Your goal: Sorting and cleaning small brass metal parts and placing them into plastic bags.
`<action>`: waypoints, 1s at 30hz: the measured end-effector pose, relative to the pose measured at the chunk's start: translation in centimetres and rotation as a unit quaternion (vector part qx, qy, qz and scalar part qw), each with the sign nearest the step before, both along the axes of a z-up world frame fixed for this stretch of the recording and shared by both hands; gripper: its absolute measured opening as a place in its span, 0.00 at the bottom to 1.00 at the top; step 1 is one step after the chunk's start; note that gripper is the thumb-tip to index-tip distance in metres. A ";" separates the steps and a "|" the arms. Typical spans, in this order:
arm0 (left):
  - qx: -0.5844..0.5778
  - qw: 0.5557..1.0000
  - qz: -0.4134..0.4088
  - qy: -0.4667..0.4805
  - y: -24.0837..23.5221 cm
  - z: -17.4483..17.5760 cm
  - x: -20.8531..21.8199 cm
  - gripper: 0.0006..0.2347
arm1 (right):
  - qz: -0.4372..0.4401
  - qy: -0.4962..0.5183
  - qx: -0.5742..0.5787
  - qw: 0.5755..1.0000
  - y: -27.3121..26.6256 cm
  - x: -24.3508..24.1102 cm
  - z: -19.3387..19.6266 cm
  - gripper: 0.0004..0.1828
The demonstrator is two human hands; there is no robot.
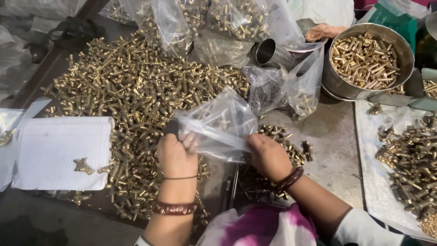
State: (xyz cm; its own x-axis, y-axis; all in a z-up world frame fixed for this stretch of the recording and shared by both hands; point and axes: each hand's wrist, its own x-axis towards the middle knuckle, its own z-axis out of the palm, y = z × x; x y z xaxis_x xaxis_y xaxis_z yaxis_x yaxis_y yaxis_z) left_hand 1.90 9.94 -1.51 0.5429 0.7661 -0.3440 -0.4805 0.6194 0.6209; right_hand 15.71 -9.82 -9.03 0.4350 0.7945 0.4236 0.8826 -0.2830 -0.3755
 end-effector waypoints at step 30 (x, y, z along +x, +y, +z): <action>0.705 0.548 -0.172 0.415 -3.3 1.6 -0.9 0.17 | 0.033 0.055 0.201 0.977 -1.0 -2.9 11.7 0.20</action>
State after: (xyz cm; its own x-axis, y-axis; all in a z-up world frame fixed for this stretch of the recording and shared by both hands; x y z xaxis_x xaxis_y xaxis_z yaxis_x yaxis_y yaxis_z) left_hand 0.96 6.62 0.10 0.8432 0.4899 0.2213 0.3257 -0.7931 0.5147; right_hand 12.79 -10.78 2.69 0.4486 0.6010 0.6615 0.8419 -0.0358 -0.5384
